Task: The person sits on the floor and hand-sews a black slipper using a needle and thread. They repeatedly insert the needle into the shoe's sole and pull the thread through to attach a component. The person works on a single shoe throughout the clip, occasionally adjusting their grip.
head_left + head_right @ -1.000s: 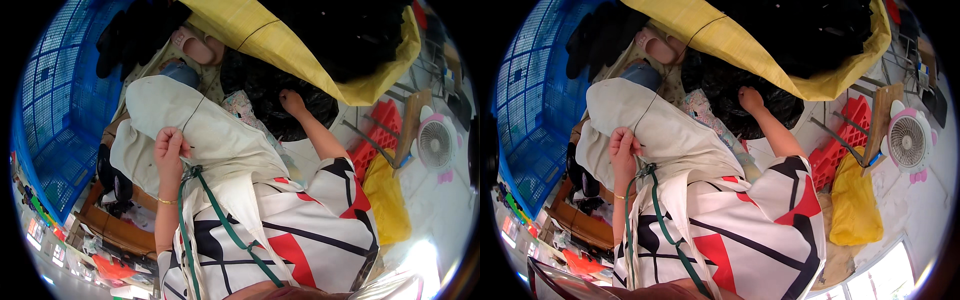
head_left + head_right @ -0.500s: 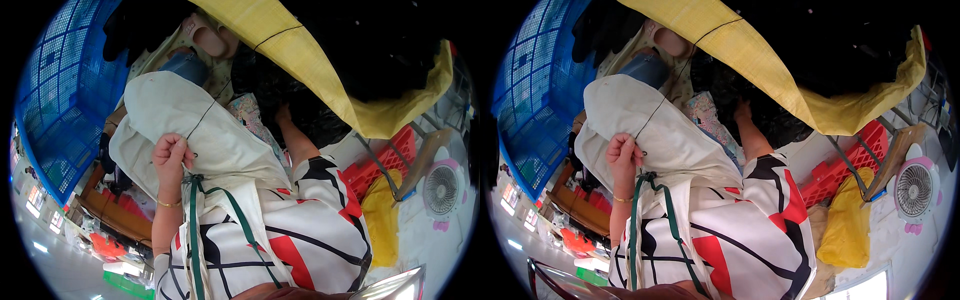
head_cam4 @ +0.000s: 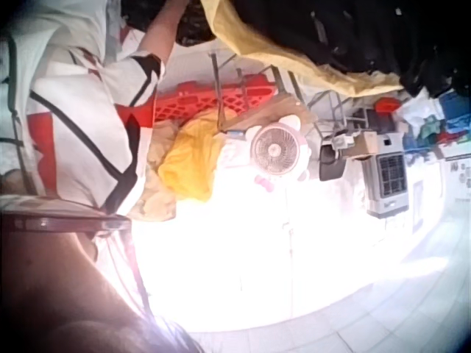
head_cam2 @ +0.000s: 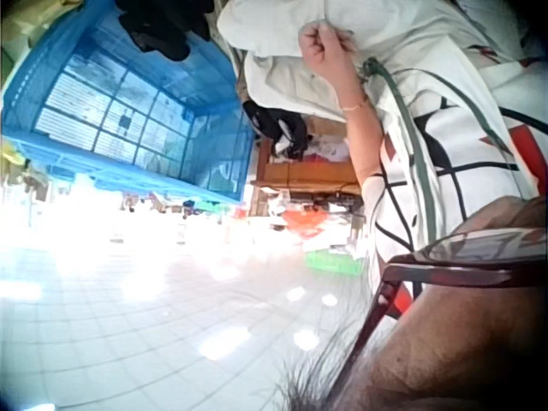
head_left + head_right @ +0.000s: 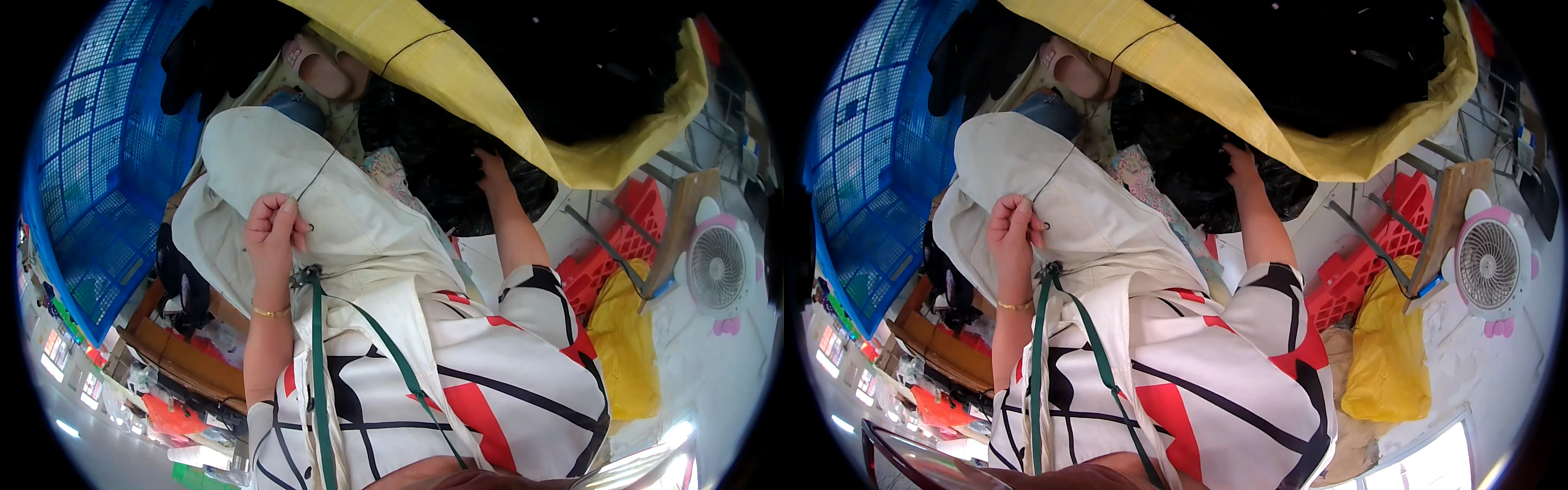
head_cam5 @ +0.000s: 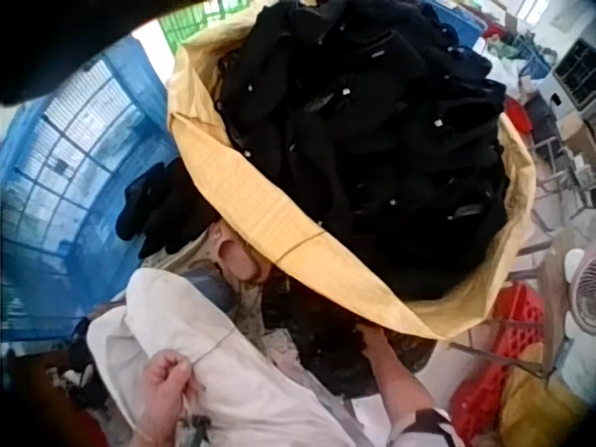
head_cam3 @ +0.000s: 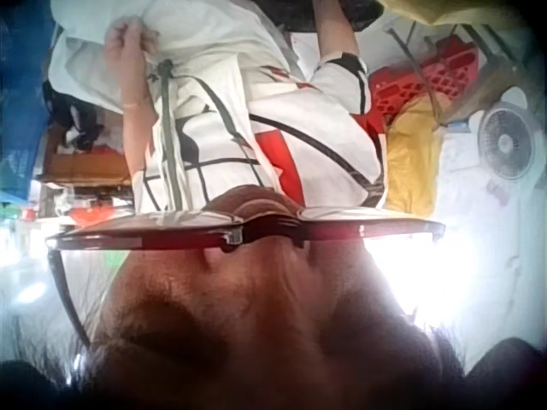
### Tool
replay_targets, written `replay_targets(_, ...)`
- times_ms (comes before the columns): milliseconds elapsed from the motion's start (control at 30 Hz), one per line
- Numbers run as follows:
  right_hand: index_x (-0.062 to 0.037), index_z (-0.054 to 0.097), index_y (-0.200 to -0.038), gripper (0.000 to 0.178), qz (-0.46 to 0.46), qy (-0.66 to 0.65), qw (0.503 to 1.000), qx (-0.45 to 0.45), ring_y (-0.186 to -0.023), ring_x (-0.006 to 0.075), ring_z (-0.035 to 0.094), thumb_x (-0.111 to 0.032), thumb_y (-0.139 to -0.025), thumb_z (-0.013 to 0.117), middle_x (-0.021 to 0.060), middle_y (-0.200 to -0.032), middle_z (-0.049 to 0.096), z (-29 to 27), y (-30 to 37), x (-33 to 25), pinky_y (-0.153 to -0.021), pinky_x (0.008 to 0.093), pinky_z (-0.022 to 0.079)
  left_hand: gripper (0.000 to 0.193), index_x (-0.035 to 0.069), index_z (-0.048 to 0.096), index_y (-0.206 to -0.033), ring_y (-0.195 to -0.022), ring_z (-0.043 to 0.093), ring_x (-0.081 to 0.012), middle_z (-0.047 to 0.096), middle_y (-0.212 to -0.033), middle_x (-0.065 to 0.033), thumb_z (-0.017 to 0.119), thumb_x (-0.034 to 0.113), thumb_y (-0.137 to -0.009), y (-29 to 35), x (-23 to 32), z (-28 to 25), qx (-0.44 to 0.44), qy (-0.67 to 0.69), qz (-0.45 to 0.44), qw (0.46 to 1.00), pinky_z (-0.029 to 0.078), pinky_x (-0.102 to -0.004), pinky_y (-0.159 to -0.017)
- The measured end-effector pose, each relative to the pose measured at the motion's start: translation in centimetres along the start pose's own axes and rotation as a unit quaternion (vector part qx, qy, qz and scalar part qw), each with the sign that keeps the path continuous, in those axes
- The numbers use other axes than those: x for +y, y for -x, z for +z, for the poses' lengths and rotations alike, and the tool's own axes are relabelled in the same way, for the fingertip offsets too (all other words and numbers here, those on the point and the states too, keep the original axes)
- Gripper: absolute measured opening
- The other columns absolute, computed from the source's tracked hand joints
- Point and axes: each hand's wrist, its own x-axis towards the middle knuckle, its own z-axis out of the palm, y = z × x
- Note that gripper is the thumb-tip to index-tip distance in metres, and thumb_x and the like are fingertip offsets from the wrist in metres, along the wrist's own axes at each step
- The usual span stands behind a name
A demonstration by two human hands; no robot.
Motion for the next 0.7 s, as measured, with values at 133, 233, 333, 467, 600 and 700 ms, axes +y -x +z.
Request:
replay_targets(133, -0.0088, 0.064, -0.115, 0.034, 0.003, 0.000, 0.994, -0.109, -0.093, 0.0219, 0.066, -0.004, -0.082, 0.070, 0.0094, -0.100, 0.067, 1.8, 6.1, -2.2, -0.073, 0.0390, 0.056, 0.008, 0.005, 0.061, -0.097, -0.047, 0.049, -0.0065, 0.063, -0.067, -0.0042, 0.061, 0.013, -0.097, 0.5, -0.8, -0.8, -0.004, 0.033, 0.020, 0.999, 0.037, -0.0188, -0.045)
replay_targets(233, -0.0070, 0.064, -0.113, 0.032, -0.045, 0.095, 0.978, -0.180, -0.094, 0.0181, 0.065, -0.005, -0.082, 0.071, 0.0076, -0.100, 0.068, 6.4, 14.0, -4.8, -0.079, 0.0336, 0.054, 0.009, 0.005, 0.061, -0.097, -0.050, 0.051, -0.0076, 0.063, -0.068, -0.0041, 0.061, 0.014, -0.097, 1.0, -1.5, -2.1, -0.012, 0.100, 0.032, 0.994, 0.039, -0.0197, -0.047)
replay_targets(333, -0.0042, 0.065, -0.111, 0.029, -0.085, 0.166, 0.940, -0.285, -0.094, 0.0175, 0.064, -0.004, -0.082, 0.069, 0.0081, -0.100, 0.068, 12.4, 22.7, -5.4, -0.086, 0.0306, 0.050, 0.011, 0.005, 0.061, -0.097, -0.054, 0.054, -0.0092, 0.063, -0.071, -0.0043, 0.061, 0.015, -0.097, 1.3, -1.7, -4.6, 0.015, 0.154, 0.073, 0.985, 0.042, -0.0212, -0.049)
replay_targets(467, -0.0063, 0.064, -0.112, 0.031, -0.133, 0.283, 0.833, -0.457, -0.092, 0.0117, 0.061, -0.001, -0.083, 0.071, 0.0035, -0.103, 0.067, 19.0, 29.8, -2.7, -0.083, 0.0270, 0.049, 0.013, 0.004, 0.061, -0.100, -0.056, 0.055, -0.0099, 0.064, -0.074, -0.0047, 0.061, 0.016, -0.097, 2.4, -0.7, -8.8, 0.014, 0.216, 0.138, 0.967, 0.046, -0.0222, -0.052)
replay_targets(600, -0.0044, 0.057, -0.124, 0.044, -0.078, 0.390, 0.750, -0.529, -0.093, 0.0114, 0.058, -0.017, -0.086, 0.075, 0.0028, -0.106, 0.061, 24.8, 33.4, 3.9, -0.082, 0.0276, 0.049, 0.013, 0.003, 0.061, -0.102, -0.057, 0.056, -0.0100, 0.064, -0.076, -0.0049, 0.059, 0.016, -0.098, 4.4, -0.5, -13.0, 0.030, 0.248, 0.195, 0.948, 0.049, -0.0226, -0.054)
replay_targets(700, -0.0019, 0.049, -0.135, 0.059, -0.120, 0.498, 0.677, -0.528, -0.094, 0.0140, 0.058, -0.028, -0.088, 0.073, 0.0083, -0.113, 0.060, 27.0, 33.1, 6.7, -0.082, 0.0282, 0.050, 0.015, 0.003, 0.062, -0.107, -0.062, 0.059, -0.0090, 0.065, -0.081, -0.0043, 0.057, 0.015, -0.100, 6.4, -1.7, -15.3, 0.039, 0.260, 0.218, 0.940, 0.051, -0.0221, -0.058)
